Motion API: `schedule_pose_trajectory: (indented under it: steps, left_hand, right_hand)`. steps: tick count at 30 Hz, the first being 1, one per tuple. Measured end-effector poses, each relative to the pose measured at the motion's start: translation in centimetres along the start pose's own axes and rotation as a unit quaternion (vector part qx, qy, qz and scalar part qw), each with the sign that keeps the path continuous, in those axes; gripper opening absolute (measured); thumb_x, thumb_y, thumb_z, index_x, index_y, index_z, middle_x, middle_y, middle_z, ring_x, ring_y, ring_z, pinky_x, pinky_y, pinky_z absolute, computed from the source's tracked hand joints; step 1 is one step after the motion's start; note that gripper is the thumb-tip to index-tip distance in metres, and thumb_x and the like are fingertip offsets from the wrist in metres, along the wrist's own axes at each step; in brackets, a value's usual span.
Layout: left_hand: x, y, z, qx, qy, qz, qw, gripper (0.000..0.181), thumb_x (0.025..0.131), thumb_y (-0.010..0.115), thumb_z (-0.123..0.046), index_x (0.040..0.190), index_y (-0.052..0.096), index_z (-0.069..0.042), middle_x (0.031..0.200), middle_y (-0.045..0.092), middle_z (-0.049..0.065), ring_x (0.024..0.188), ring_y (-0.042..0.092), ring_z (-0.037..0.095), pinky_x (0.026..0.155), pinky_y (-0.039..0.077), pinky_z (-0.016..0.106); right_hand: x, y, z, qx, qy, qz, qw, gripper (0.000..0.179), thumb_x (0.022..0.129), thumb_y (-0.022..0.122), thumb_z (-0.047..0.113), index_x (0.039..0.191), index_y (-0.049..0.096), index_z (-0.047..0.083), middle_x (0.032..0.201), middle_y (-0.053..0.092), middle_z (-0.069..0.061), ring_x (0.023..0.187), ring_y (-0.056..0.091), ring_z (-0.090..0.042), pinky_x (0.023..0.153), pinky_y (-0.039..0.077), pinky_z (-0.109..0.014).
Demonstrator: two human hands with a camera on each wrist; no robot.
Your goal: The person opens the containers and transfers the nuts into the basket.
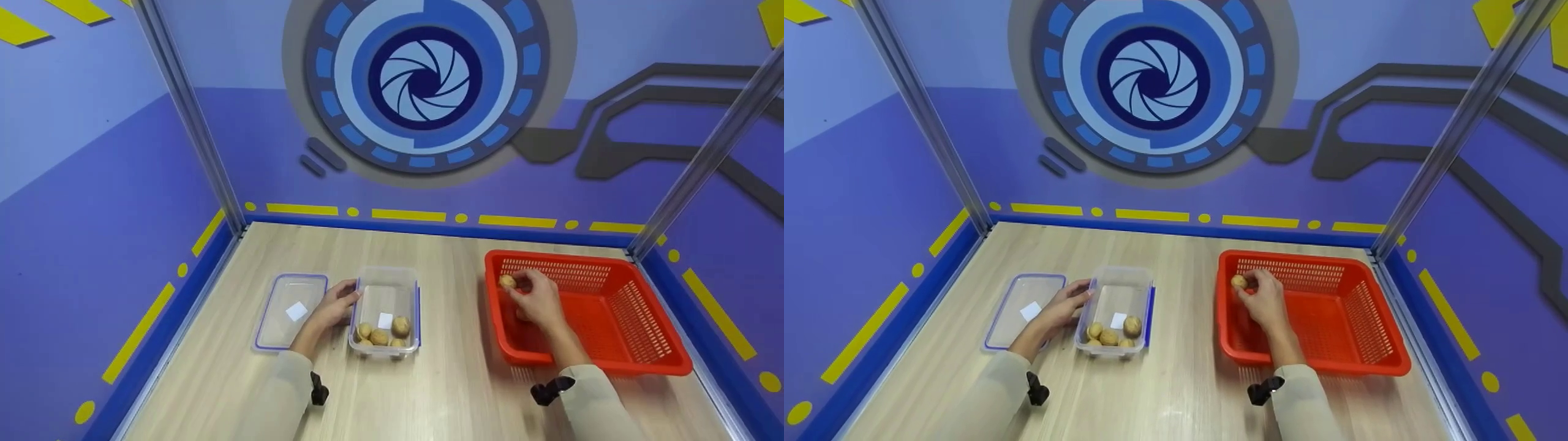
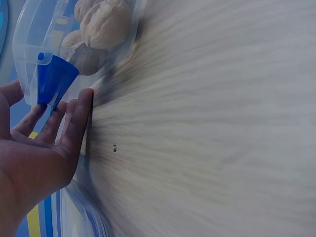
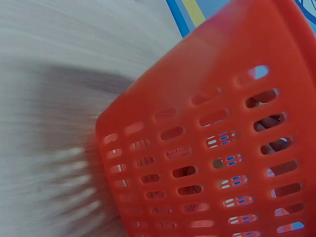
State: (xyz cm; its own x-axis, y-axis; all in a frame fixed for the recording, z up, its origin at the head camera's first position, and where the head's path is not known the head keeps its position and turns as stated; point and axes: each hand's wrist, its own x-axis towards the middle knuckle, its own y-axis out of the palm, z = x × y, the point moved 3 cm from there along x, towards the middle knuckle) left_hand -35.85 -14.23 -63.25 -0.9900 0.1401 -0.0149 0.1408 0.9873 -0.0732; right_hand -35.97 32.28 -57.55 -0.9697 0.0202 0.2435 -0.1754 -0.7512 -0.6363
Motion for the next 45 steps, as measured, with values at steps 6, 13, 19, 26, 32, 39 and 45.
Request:
schedule_pose_trajectory:
  steps: [6, 13, 19, 26, 32, 39, 45]
  left_hand:
    - [0.0, 0.0, 0.2, 0.004, -0.004, -0.012, 0.9999, 0.044, 0.108, 0.056, -0.004, 0.147, 0.047, 0.015, 0.145, 0.054, 0.036, 0.134, 0.054, 0.043, 0.114, 0.045, 0.051]
    - [0.1, -0.3, 0.3, 0.005, -0.026, -0.006, 0.9996, 0.045, 0.108, 0.057, -0.006, 0.149, 0.048, 0.012, 0.148, 0.054, 0.033, 0.137, 0.053, 0.041, 0.118, 0.041, 0.052]
    - [0.0, -0.4, 0.3, 0.008, -0.029, 0.002, 0.9996, 0.045, 0.109, 0.056, -0.007, 0.149, 0.046, 0.012, 0.147, 0.054, 0.033, 0.136, 0.053, 0.041, 0.117, 0.042, 0.053]
    - [0.3, -0.4, 0.3, 0.004, -0.019, 0.003, 0.9998, 0.044, 0.109, 0.055, -0.004, 0.148, 0.045, 0.015, 0.146, 0.053, 0.035, 0.135, 0.054, 0.042, 0.113, 0.046, 0.050]
    - [0.4, -0.3, 0.5, -0.007, -0.035, 0.001, 0.9994, 0.046, 0.109, 0.057, -0.006, 0.150, 0.045, 0.012, 0.150, 0.051, 0.034, 0.137, 0.052, 0.040, 0.114, 0.045, 0.048]
    - [0.2, -0.5, 0.3, 0.008, -0.030, -0.004, 0.9995, 0.047, 0.109, 0.058, -0.009, 0.149, 0.047, 0.011, 0.148, 0.055, 0.032, 0.137, 0.053, 0.040, 0.116, 0.043, 0.051]
    - [0.0, -0.3, -0.1, 0.027, -0.015, 0.001, 0.9995, 0.045, 0.109, 0.057, -0.008, 0.148, 0.047, 0.012, 0.147, 0.054, 0.033, 0.139, 0.051, 0.045, 0.118, 0.039, 0.054]
  right_hand:
    - [0.0, 0.1, -0.1, -0.001, 0.003, 0.009, 1.0000, 0.035, 0.096, 0.081, 0.016, 0.125, 0.069, 0.002, 0.118, 0.070, -0.016, 0.102, 0.066, -0.030, 0.090, 0.058, -0.042]
    - [-0.1, 0.1, -0.1, 0.001, 0.004, 0.010, 0.9999, 0.034, 0.096, 0.080, 0.015, 0.125, 0.069, 0.002, 0.117, 0.071, -0.016, 0.101, 0.066, -0.030, 0.086, 0.055, -0.033]
    - [0.0, 0.3, 0.0, 0.007, 0.008, 0.020, 0.9997, 0.034, 0.096, 0.080, 0.015, 0.125, 0.068, 0.002, 0.117, 0.070, -0.016, 0.098, 0.067, -0.029, 0.076, 0.059, -0.029]
    - [0.0, 0.2, -0.1, 0.014, 0.012, 0.017, 0.9997, 0.035, 0.096, 0.080, 0.015, 0.126, 0.068, 0.001, 0.117, 0.070, -0.019, 0.097, 0.067, -0.032, 0.075, 0.063, -0.042]
    - [-0.1, 0.1, -0.1, -0.009, 0.003, 0.003, 1.0000, 0.038, 0.096, 0.081, 0.016, 0.127, 0.068, -0.002, 0.119, 0.070, -0.021, 0.104, 0.067, -0.035, 0.094, 0.058, -0.052]
    - [0.0, 0.3, 1.1, -0.008, -0.020, -0.007, 0.9998, 0.039, 0.097, 0.080, 0.018, 0.129, 0.069, -0.001, 0.119, 0.069, -0.018, 0.106, 0.064, -0.034, 0.096, 0.056, -0.052]
    - [-0.5, 1.2, 3.8, 0.010, -0.069, -0.025, 0.9973, 0.036, 0.092, 0.085, 0.013, 0.123, 0.072, -0.002, 0.114, 0.071, -0.017, 0.104, 0.067, -0.033, 0.096, 0.057, -0.053]
